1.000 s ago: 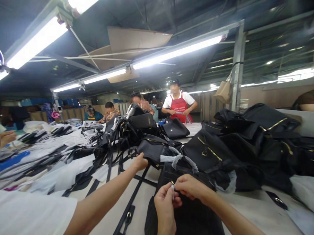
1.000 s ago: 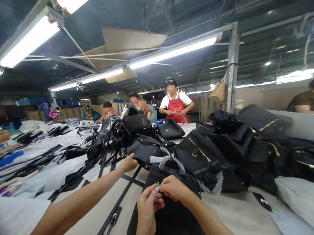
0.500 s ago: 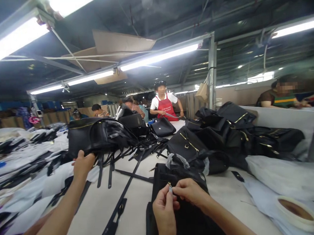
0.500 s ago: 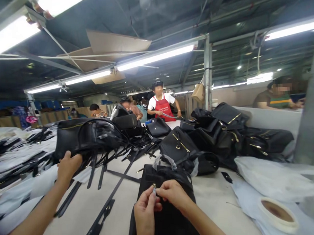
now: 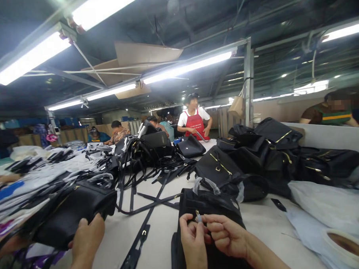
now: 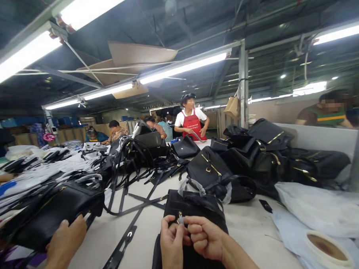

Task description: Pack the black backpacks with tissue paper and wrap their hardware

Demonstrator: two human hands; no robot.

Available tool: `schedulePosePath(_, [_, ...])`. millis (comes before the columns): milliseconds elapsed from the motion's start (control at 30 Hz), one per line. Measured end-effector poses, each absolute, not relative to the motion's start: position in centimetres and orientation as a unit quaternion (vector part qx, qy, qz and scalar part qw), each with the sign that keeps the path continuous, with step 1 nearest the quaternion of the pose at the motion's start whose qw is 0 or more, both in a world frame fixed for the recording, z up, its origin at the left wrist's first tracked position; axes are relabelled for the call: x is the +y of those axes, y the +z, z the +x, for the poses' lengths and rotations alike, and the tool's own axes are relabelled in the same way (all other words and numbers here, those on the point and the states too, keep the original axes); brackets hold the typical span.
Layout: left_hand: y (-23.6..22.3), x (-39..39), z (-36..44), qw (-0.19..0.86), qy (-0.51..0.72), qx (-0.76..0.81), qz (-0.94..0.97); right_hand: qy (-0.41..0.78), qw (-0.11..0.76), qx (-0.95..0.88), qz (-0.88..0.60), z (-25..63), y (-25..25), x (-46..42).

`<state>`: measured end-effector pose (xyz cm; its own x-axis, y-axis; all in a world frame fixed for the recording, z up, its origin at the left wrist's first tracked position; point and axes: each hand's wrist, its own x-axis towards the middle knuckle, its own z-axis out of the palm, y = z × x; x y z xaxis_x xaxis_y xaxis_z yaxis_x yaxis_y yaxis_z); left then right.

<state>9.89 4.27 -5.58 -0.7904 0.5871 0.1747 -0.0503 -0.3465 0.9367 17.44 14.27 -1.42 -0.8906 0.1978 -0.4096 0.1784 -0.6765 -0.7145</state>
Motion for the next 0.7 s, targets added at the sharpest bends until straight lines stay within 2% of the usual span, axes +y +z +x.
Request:
schedulePosePath(200, [-5.9, 4.2, 10.5, 0.142, 0.754, 0.578, 0.277, 0.864, 0.048, -0.408, -0.292, 16.2, -2.0, 14.6])
schedulePosePath(467, [-7.3, 4.6, 9.6, 0.178, 0.766, 0.574, 0.229, 0.865, 0.066, -0.368, -0.334, 15.5, -2.8, 14.2])
schedulePosePath(700, [-7.8, 3.9, 9.6, -0.023, 0.687, 0.631, 0.358, 0.844, 0.09, -0.402, -0.343, 15.4, -2.6, 13.8])
